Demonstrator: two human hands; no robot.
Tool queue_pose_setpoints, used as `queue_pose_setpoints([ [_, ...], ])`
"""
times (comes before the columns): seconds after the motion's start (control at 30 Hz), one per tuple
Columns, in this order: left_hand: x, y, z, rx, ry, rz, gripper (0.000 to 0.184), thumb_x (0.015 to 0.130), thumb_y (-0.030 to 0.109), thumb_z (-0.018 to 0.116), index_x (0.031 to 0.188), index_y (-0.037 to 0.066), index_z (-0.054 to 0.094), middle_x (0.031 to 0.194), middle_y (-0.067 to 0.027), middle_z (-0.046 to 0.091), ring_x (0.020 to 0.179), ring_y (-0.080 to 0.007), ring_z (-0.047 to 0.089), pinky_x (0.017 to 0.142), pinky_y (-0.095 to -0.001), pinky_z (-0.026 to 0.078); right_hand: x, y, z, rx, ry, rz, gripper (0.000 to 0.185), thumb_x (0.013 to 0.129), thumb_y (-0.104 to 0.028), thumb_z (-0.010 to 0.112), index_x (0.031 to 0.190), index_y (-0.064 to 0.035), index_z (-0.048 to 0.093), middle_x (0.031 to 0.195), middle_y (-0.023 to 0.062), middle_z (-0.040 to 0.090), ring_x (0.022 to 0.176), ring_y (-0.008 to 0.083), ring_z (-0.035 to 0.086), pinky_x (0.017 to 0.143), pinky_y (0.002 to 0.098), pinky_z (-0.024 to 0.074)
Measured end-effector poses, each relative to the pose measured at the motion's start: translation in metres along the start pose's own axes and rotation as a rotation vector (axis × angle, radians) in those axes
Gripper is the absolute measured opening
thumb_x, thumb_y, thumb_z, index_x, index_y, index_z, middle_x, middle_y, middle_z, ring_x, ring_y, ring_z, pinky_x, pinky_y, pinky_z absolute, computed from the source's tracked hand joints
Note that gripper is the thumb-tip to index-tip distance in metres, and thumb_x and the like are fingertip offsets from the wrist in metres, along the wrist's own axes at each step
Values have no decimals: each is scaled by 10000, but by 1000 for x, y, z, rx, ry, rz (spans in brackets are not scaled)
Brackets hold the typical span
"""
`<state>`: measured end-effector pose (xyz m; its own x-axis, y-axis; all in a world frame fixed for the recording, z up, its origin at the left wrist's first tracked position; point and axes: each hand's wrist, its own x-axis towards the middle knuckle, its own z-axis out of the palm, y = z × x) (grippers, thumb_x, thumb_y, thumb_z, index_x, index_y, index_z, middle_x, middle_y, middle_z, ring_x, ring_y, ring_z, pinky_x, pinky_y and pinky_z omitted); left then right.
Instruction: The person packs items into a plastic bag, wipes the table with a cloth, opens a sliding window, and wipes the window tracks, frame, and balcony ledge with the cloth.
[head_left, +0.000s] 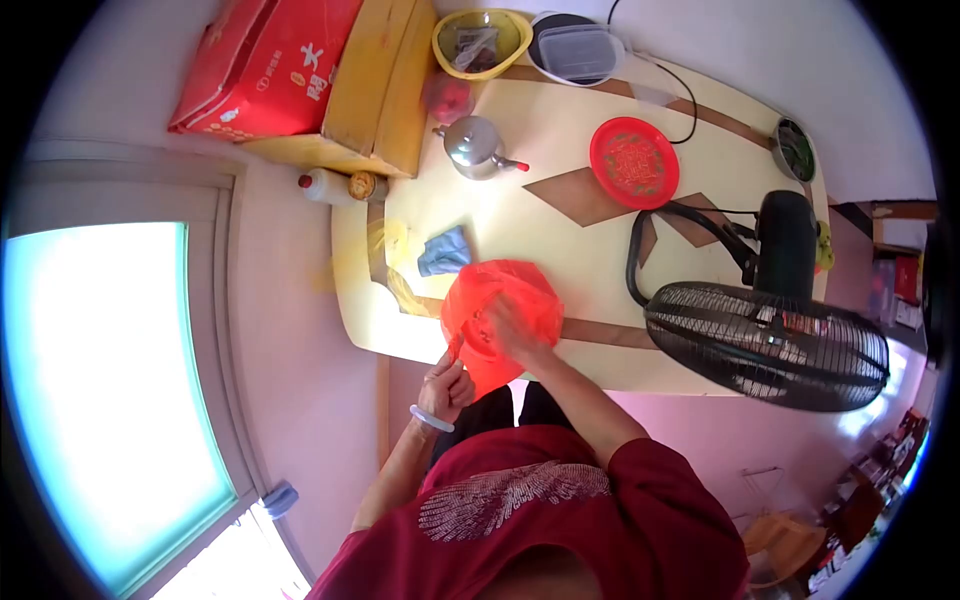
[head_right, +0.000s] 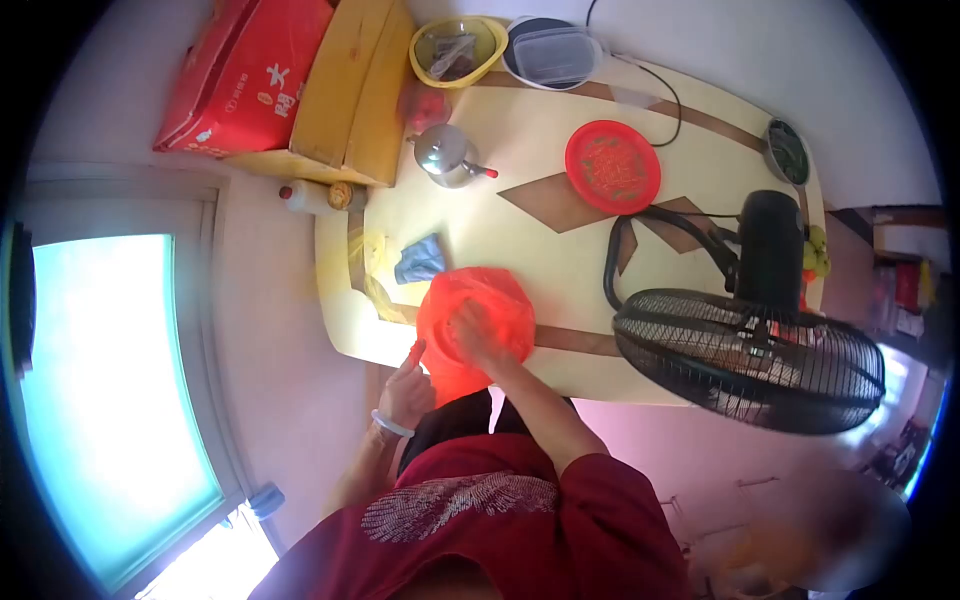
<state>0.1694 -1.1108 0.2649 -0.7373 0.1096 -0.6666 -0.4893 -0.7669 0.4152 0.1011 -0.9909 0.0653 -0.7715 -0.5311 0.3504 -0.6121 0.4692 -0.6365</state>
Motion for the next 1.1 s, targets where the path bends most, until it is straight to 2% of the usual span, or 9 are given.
queue_pose_setpoints([
  [0.07,-1,7,-4,47,-16,-43,405,894,79,370,1295,131,342,524,59,271,437,-75,318,411,-226,285,47,-9,-55,-495,-422,252,354,798,-174,458,1123,-46,517,1153,106,503,1201,243,364,1003,585,179],
  [0.13,-4,14,-10,120,34,-10,360,898,98,365,1258,104,377,517,61,268,429,-74,304,402,-223,267,40,2,-68,-734,-329,102,311,809,-209,455,1044,-40,571,1217,126,461,1223,282,326,1001,618,106],
  [0.23,-4,28,-26,125,133,15,298,908,116,340,1180,59,449,475,36,245,389,-76,240,390,-215,231,18,-11,-119,-900,-576,-131,275,783,-214,468,898,-31,639,1169,96,508,1204,256,349,1019,594,89],
  [0.33,-3,39,-50,83,153,-23,227,904,147,354,1002,7,504,471,41,261,384,-74,238,374,-225,213,7,-23,-146,-868,-939,-53,256,800,-205,469,921,-92,665,1195,63,517,1251,218,298,1044,555,69],
  [0.53,-5,44,-62,159,153,0,172,891,135,405,900,7,520,478,53,254,380,-63,233,360,-206,204,7,-46,-200,-1023,-810,33,200,754,-170,524,855,-91,678,1003,66,602,1105,194,429,1041,527,133],
  [0.7,-5,42,-57,184,85,-27,168,893,128,405,899,13,527,487,55,268,382,-52,241,358,-195,209,-23,-53,-223,-895,-493,-78,152,706,-155,538,750,-71,657,824,60,609,1009,198,455,942,507,287],
  [0.83,-3,16,-34,299,33,-89,133,894,156,431,912,68,529,517,27,352,415,-74,326,373,-211,248,-12,-77,-215,-827,-761,326,96,667,-136,564,680,-71,634,708,52,600,941,205,497,783,442,401],
  [1.03,2,7,-15,367,52,-71,176,897,171,441,1018,95,544,557,7,401,452,-94,364,412,-218,294,19,-134,-116,-535,-555,97,115,716,-136,539,666,-91,634,740,60,615,747,236,586,663,375,450],
  [1.1,-1,13,-11,423,55,-62,207,900,158,428,1053,77,543,560,0,389,479,-103,375,444,-229,299,31,-122,-96,-352,-770,349,130,735,-137,515,740,-78,631,814,82,610,831,259,572,697,392,452],
])
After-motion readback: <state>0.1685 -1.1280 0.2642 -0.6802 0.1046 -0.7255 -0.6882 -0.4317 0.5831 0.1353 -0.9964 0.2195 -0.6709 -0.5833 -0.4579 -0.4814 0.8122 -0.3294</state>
